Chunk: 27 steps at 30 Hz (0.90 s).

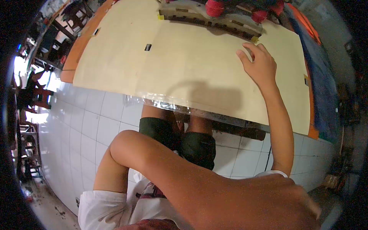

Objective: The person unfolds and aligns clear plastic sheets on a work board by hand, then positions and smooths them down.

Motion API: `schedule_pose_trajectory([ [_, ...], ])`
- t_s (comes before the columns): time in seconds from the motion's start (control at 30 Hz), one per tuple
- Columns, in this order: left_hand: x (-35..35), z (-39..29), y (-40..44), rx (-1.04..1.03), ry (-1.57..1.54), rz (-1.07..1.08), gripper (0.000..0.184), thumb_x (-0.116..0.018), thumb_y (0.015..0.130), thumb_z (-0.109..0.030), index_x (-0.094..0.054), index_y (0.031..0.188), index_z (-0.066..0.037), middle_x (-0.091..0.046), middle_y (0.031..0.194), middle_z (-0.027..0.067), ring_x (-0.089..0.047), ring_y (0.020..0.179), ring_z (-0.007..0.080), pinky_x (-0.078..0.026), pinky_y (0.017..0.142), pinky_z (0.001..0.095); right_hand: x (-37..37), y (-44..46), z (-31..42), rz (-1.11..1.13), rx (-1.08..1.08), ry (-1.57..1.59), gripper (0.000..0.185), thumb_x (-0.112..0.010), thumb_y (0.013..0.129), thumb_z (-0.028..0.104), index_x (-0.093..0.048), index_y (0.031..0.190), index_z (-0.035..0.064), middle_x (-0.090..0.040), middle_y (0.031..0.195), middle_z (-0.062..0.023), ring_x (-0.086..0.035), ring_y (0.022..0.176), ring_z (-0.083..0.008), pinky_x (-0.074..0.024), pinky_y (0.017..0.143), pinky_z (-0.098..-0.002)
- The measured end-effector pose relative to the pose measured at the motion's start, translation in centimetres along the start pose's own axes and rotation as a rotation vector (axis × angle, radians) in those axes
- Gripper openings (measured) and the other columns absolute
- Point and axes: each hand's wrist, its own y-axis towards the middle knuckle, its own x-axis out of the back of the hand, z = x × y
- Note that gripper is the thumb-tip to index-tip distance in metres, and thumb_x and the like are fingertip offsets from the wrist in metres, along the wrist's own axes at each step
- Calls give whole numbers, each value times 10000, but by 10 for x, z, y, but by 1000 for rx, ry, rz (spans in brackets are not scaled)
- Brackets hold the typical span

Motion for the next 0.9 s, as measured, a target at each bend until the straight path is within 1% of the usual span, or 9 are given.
schedule_pose_trajectory([
  [0.1, 1, 13, -11, -202, -22, -193, 105, -605, 647, -3, -631, 749, -6, -639, 774, 150, -638, 777, 321, -481, 670, 398, -2, 0, -2, 9, 7, 2, 412, -704, 865, 482, -731, 1131, 170, -611, 841, -51, -631, 761, -230, -506, 686, -375],
  [0.27, 45, -21, -93, 33, 324, -246, 277, -701, 661, -155, -656, 903, -29, -619, 733, 69, -623, 802, 243, -493, 691, 308, -5, 0, -2, -58, 22, -69, 415, -684, 867, 483, -726, 1130, 164, -656, 939, -73, -669, 849, -290, -532, 746, -410],
  [0.33, 51, -32, -126, -417, 231, -363, 235, -684, 765, -135, -602, 931, 11, -644, 791, 109, -608, 677, 200, -466, 607, 239, -10, 0, -2, -34, 54, 8, 428, -669, 872, 496, -724, 1131, 160, -660, 962, -82, -671, 890, -312, -533, 789, -430],
  [0.4, 37, -52, -124, -627, 128, -562, 215, -709, 807, -146, -552, 895, -28, -601, 766, 47, -529, 537, 113, -383, 492, 218, -12, 1, -9, -82, 68, -18, 396, -690, 871, 470, -733, 1111, 158, -618, 870, -60, -639, 802, -264, -511, 727, -397],
  [0.47, 15, -92, -127, -621, 77, -718, 234, -744, 797, -166, -530, 846, -86, -546, 711, -36, -457, 460, 49, -315, 419, 232, -13, -2, -7, -89, 121, -36, 365, -711, 869, 443, -743, 1090, 155, -577, 778, -38, -608, 714, -217, -489, 664, -363],
  [0.53, 9, -125, -168, -372, 717, -816, 202, -633, 856, -210, -527, 903, -44, -551, 771, 57, -458, 551, 151, -346, 515, 270, -6, 0, 0, -68, 67, 13, 368, -711, 870, 445, -743, 1097, 157, -570, 775, -36, -597, 704, -212, -485, 657, -359],
  [0.6, 2, -139, -166, -224, 1029, -844, 219, -577, 885, -231, -526, 931, -23, -554, 801, 104, -458, 596, 202, -362, 563, 289, -2, 0, 3, -9, 27, 12, 403, -694, 869, 481, -741, 1104, 158, -598, 827, -50, -626, 762, -243, -501, 707, -392],
  [0.7, -28, -134, -88, 198, 1137, -1135, 183, -558, 877, -73, -386, 897, -16, -476, 735, 153, -449, 601, 201, -350, 541, 323, -3, 3, 2, 22, -4, -1, 435, -681, 868, 515, -740, 1110, 159, -619, 861, -61, -650, 800, -268, -516, 741, -419],
  [0.9, -13, -121, -127, -128, 1108, -964, 170, -548, 896, -113, -412, 913, -11, -494, 760, 148, -469, 626, 197, -369, 566, 317, -2, 1, 4, 10, -15, 10, 413, -693, 866, 505, -744, 1100, 168, -606, 830, -53, -644, 771, -255, -514, 710, -406],
])
